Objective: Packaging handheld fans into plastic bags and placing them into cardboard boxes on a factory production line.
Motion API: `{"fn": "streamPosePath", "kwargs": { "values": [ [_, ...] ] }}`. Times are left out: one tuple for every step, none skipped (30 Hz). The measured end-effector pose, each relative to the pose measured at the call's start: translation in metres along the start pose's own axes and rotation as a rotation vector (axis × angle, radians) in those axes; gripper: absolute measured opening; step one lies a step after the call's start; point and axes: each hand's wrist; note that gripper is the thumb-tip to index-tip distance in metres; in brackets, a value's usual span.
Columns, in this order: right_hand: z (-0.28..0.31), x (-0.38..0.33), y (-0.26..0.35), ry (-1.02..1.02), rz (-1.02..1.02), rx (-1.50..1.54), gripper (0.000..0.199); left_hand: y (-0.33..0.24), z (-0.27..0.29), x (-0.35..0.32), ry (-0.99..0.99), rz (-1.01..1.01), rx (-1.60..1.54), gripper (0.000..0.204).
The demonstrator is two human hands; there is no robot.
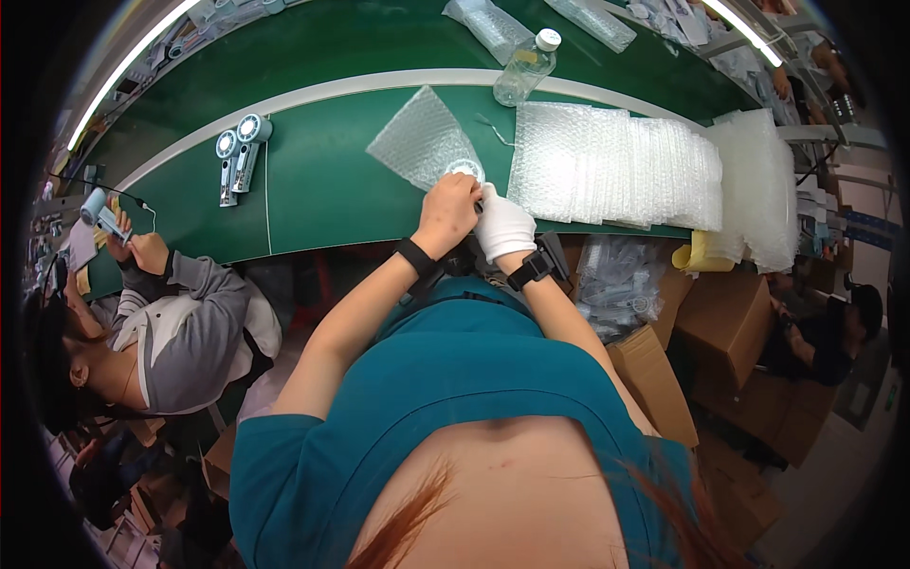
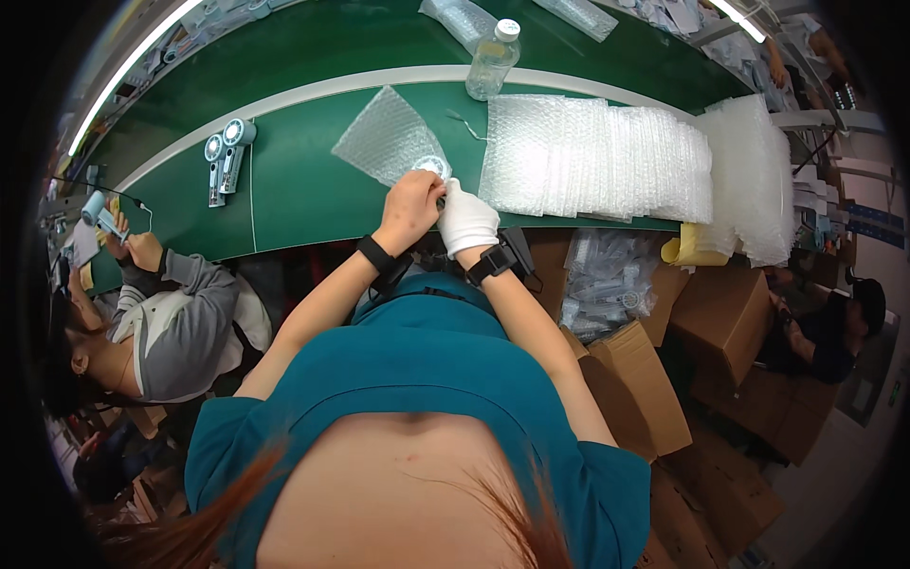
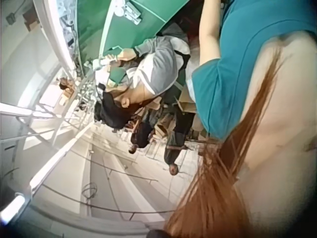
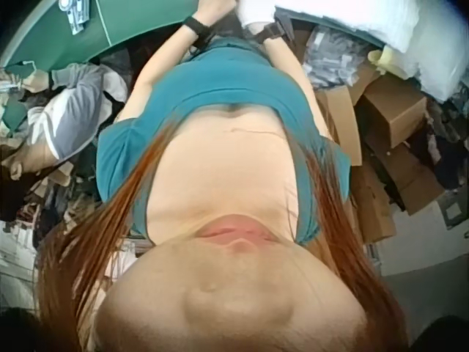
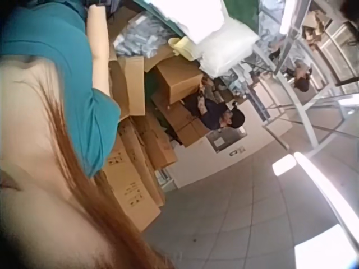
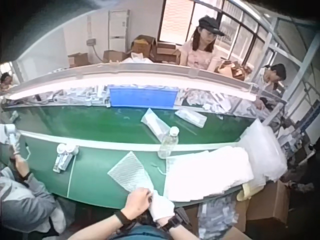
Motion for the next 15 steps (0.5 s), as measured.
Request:
{"fn": "streamPosePath", "kwargs": {
  "values": [
    [0.013,0.003,0.009,0.002,0.009,-0.004,0.037,0.004,0.009,0.003,-0.085,-0.037,0.034,0.006],
    [0.028,0.005,0.019,0.158,-0.147,0.527,0.033,0.008,0.020,0.004,-0.171,-0.072,0.069,0.006],
    [0.039,0.005,0.022,0.313,-0.312,1.057,0.030,0.011,0.036,0.003,-0.182,-0.082,0.150,0.005],
    [0.042,0.009,0.024,0.503,-0.365,1.459,0.027,0.015,0.044,-0.002,-0.216,-0.078,0.116,0.006],
    [0.046,0.012,0.027,0.641,-0.501,1.606,0.027,0.017,0.049,-0.006,-0.251,-0.074,0.082,0.007],
    [0.040,0.016,0.028,0.758,-0.660,1.846,0.029,0.014,0.055,-0.010,-0.250,-0.070,0.084,0.007],
    [0.033,0.022,0.029,0.875,-0.828,2.081,0.030,0.010,0.060,-0.011,-0.231,-0.007,-0.001,0.006],
    [0.025,0.029,0.032,0.811,-0.843,2.184,0.032,0.009,0.065,-0.012,-0.212,0.057,-0.086,0.006],
    [0.019,0.037,0.035,0.751,-0.859,2.275,0.035,0.011,0.067,-0.010,-0.220,0.068,-0.082,0.006],
    [0.012,0.043,0.036,0.795,-0.765,2.378,0.041,0.015,0.069,-0.007,-0.204,0.139,-0.178,0.005],
    [0.009,0.046,0.034,0.808,-0.766,2.366,0.041,0.019,0.071,-0.004,-0.189,0.207,-0.274,0.004],
    [0.019,0.042,0.053,0.731,-0.616,2.446,0.044,0.029,0.072,-0.002,-0.205,0.231,-0.264,0.004],
    [0.025,0.038,0.066,0.641,-0.450,2.523,0.048,0.037,0.071,0.003,-0.219,0.286,-0.330,0.004],
    [0.015,0.040,0.057,0.720,-0.365,2.587,0.057,0.044,0.072,0.007,-0.236,0.341,-0.396,0.004],
    [0.005,0.042,0.055,0.675,-0.217,2.391,0.064,0.042,0.074,0.009,-0.263,0.303,-0.353,0.006]
  ]
}}
Point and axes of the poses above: each hand's wrist, its own x-axis towards the middle knuckle, its own z-axis out of the back of the hand, y = z × x, and after that the axes turned 14 degrees about x, right-handed
